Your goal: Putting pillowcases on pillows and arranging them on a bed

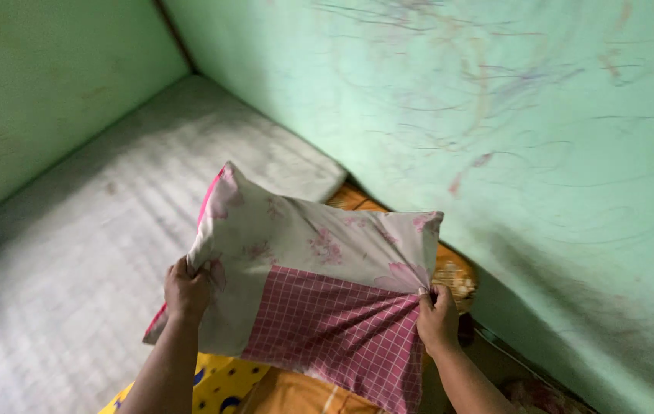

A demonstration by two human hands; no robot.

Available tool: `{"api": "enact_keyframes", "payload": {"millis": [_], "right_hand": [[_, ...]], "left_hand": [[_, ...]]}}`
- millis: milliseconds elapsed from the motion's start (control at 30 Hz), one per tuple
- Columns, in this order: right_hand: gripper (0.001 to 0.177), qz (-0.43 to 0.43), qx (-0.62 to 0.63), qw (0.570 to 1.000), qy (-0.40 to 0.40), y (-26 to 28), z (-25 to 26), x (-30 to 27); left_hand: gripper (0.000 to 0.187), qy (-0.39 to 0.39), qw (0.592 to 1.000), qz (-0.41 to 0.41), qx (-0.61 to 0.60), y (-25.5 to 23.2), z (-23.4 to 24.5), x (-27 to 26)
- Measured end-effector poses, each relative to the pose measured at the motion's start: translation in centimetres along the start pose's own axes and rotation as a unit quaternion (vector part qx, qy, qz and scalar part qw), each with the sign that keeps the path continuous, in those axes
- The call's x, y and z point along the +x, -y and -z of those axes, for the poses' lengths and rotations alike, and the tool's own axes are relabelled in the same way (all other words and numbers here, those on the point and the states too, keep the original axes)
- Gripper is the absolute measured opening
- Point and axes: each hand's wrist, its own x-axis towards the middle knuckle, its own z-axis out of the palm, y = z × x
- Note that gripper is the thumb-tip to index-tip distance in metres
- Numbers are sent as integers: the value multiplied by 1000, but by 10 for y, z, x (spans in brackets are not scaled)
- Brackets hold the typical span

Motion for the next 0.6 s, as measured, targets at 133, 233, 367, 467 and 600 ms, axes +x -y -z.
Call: {"api": "enact_keyframes", "payload": {"millis": [133, 233, 367, 467, 600], "right_hand": [[28, -38, 33, 998, -30, -19, 41, 19], [31, -63, 18, 996, -66, -32, 56, 32], [37, -149, -10, 989, -19, -66, 53, 49], [46, -109, -51, 992, 32, -75, 41, 53], [68, 45, -229, 962, 143, -81, 14, 50]], "left_hand": [[36, 50, 998, -35, 13, -68, -81, 30], [36, 46, 995, -92, 18, -106, -131, 48], [49, 81, 990, -99, 67, -155, -171, 56], [72, 149, 974, -101, 139, -145, -215, 53], [85, 295, 909, -174, 237, -126, -243, 28]]}}
